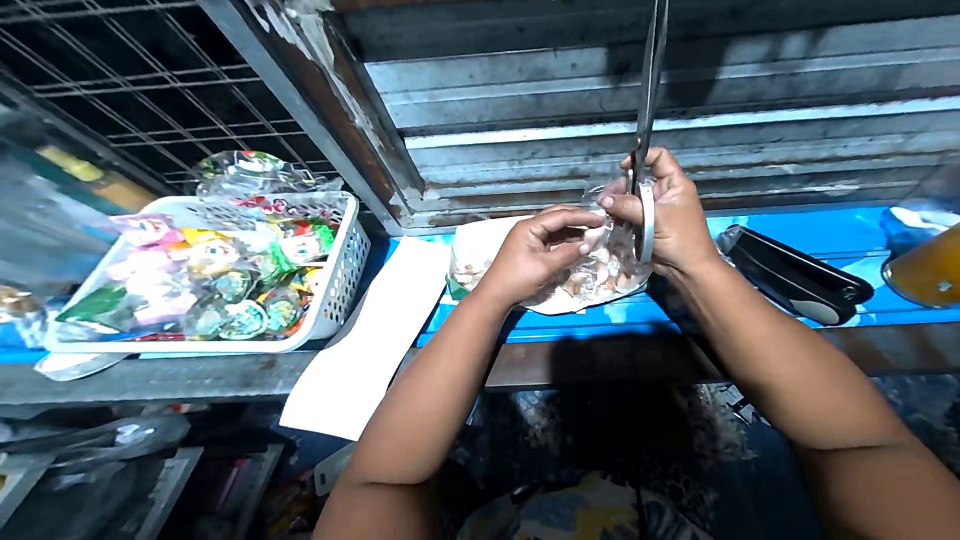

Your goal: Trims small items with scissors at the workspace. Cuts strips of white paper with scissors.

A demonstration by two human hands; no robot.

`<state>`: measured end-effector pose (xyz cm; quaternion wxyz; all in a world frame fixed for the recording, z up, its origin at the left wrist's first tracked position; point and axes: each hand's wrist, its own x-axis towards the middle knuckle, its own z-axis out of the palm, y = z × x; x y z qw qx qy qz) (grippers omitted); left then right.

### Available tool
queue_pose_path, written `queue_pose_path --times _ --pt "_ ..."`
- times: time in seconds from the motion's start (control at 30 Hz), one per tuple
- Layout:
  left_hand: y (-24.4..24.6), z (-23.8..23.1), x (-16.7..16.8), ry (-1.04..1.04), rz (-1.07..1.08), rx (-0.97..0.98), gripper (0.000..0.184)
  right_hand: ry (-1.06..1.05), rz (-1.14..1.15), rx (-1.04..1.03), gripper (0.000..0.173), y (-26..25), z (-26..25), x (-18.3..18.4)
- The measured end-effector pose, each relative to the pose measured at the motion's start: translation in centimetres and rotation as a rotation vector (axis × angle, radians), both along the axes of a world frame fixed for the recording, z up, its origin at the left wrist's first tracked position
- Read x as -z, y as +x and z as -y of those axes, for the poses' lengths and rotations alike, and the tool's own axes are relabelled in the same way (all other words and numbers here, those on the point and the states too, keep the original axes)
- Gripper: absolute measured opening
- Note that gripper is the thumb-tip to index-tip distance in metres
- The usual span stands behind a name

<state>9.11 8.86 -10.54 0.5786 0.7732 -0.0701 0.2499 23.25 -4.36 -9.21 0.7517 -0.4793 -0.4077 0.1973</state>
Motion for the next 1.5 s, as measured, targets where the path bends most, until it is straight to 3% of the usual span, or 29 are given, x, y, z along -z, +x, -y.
queue_pose_path --times 0.17,0.7,0.77,0.87,1.03,1.23,1.5 --pt "0.1 0.3 0.1 -0.066 -0.117 0.094 0.03 0.022 0.038 0.047 0.042 0.1 0.1 -0.1" --pt "-1.1 -0.4 -1.5 -0.009 -0.223 0.073 0.02 0.115 0.07 0.117 0.041 1.7 0.5 -0.7" --pt "-1.4 -1.1 -1.7 0.019 -0.118 0.004 0.022 0.036 0.096 0.088 0.039 2.0 0.9 -1.2" --pt "-2.2 -3.1 -2.4 0.051 0.022 -0.163 0.024 -0.267 0.27 -0.006 0.035 3.4 2.4 -2.3" --pt "-3.5 -5.6 -3.4 -0.005 0.064 -0.343 0.027 -0.603 0.614 -0.106 0.052 5.4 3.4 -2.4" --pt "-2.8 -5.5 -2.8 0.041 0.012 -0.333 0.028 -0.766 0.799 -0.123 0.06 5.4 3.4 -2.1" --pt "-2.2 -5.1 -2.2 0.107 0.019 -0.247 0.026 -0.842 0.871 -0.095 0.066 5.7 3.4 -2.0"
